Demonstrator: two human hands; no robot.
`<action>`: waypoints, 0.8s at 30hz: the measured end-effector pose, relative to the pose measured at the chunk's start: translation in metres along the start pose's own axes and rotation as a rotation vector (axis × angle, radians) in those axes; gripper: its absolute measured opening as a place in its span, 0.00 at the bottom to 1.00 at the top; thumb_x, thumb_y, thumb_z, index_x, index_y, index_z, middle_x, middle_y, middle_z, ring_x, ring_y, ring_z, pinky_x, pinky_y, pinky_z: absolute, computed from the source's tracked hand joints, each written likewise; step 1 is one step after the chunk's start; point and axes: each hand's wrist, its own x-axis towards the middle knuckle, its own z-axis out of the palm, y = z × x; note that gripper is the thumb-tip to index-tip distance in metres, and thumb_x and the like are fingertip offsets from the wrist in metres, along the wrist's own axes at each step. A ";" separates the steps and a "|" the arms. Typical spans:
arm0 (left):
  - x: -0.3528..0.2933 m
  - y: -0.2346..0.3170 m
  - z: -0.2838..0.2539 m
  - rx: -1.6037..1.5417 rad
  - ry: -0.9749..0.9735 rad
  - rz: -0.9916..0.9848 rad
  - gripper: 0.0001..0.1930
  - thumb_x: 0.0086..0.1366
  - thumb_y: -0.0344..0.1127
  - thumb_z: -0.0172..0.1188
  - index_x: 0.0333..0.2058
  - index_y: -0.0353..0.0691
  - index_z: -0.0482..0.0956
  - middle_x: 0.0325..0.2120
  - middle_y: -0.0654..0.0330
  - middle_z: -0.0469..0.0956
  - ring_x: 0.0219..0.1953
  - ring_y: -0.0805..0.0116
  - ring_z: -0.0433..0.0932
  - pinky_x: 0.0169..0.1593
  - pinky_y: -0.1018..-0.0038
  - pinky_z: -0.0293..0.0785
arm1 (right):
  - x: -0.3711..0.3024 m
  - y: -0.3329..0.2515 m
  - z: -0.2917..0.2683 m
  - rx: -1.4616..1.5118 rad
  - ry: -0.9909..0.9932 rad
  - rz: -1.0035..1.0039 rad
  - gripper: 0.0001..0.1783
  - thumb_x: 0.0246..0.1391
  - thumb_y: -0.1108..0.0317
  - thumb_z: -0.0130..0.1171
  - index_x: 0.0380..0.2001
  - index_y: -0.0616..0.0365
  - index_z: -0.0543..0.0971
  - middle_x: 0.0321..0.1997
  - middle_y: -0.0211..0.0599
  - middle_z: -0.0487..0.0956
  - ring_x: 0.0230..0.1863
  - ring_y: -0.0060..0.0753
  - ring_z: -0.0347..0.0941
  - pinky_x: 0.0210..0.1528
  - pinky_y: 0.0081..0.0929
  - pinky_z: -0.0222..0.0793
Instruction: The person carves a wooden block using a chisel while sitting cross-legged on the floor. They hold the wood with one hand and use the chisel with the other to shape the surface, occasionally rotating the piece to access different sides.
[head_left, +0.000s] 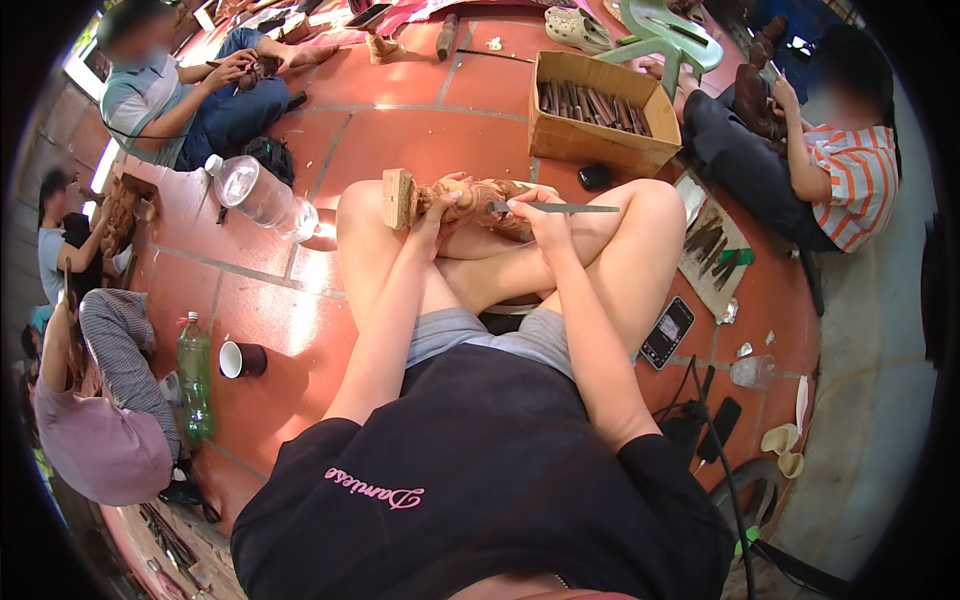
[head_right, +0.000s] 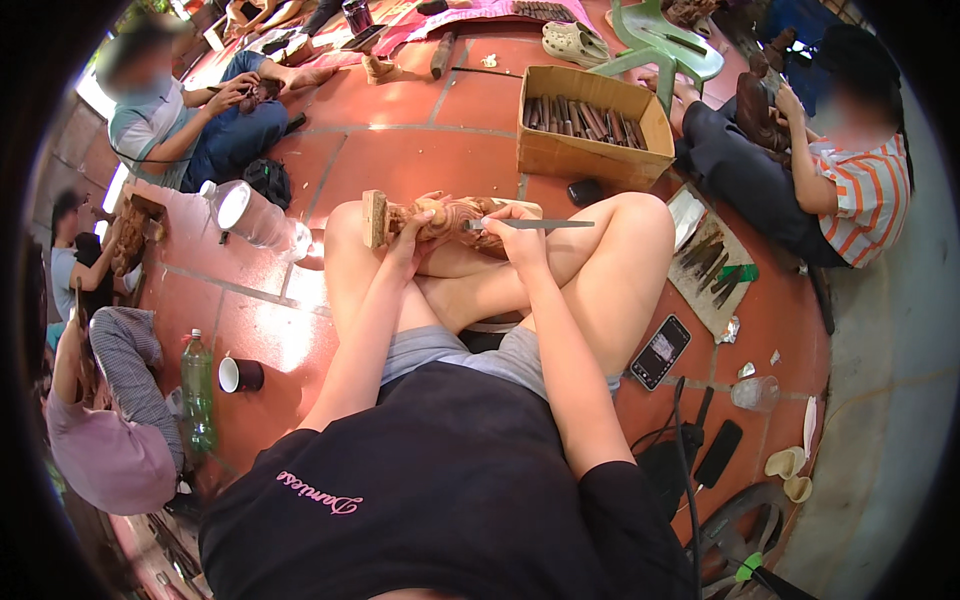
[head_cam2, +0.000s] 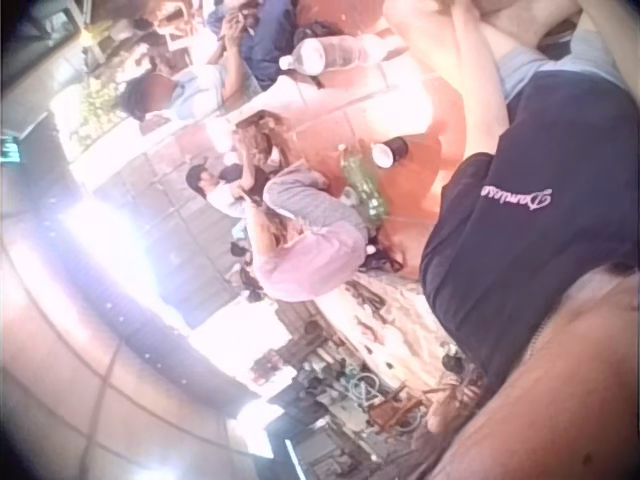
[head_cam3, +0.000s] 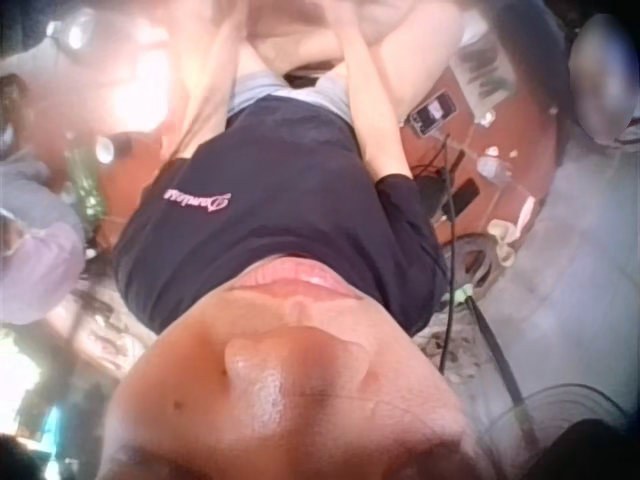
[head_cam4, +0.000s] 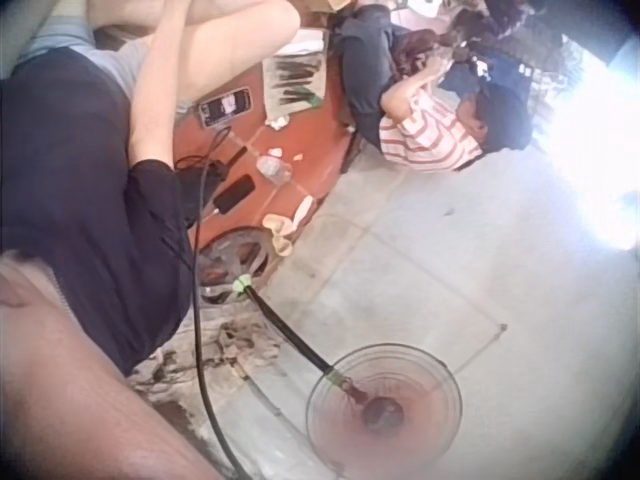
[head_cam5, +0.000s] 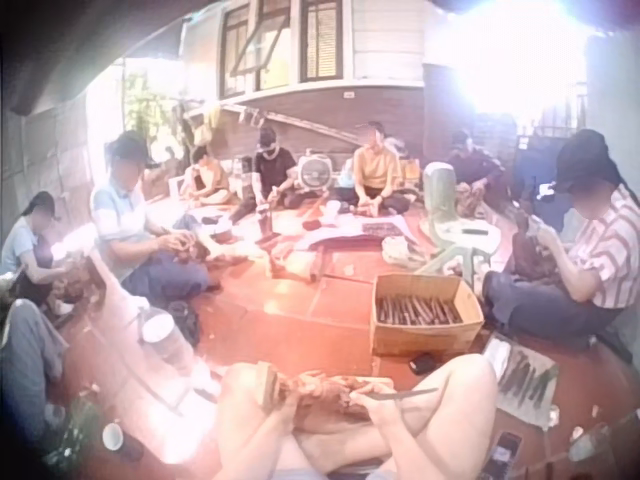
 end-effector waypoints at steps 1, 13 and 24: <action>0.001 0.000 0.000 0.003 -0.003 0.007 0.30 0.62 0.42 0.56 0.62 0.44 0.61 0.62 0.58 0.66 0.59 0.64 0.70 0.57 0.68 0.73 | -0.001 -0.001 0.004 0.060 0.002 -0.020 0.04 0.51 0.74 0.64 0.30 0.63 0.79 0.27 0.33 0.81 0.28 0.21 0.76 0.36 0.17 0.71; 0.006 -0.008 -0.006 0.069 -0.034 0.010 0.34 0.62 0.46 0.57 0.65 0.46 0.57 0.63 0.56 0.63 0.62 0.62 0.67 0.60 0.67 0.72 | -0.002 -0.002 0.012 0.072 0.042 -0.192 0.04 0.52 0.75 0.62 0.26 0.64 0.79 0.26 0.34 0.81 0.26 0.19 0.77 0.31 0.17 0.73; 0.000 -0.001 -0.005 0.167 -0.123 0.023 0.29 0.66 0.47 0.55 0.63 0.49 0.60 0.62 0.62 0.66 0.61 0.68 0.66 0.58 0.72 0.67 | 0.004 -0.005 0.011 0.175 0.033 -0.115 0.07 0.53 0.72 0.65 0.30 0.67 0.82 0.24 0.34 0.81 0.25 0.17 0.75 0.31 0.14 0.70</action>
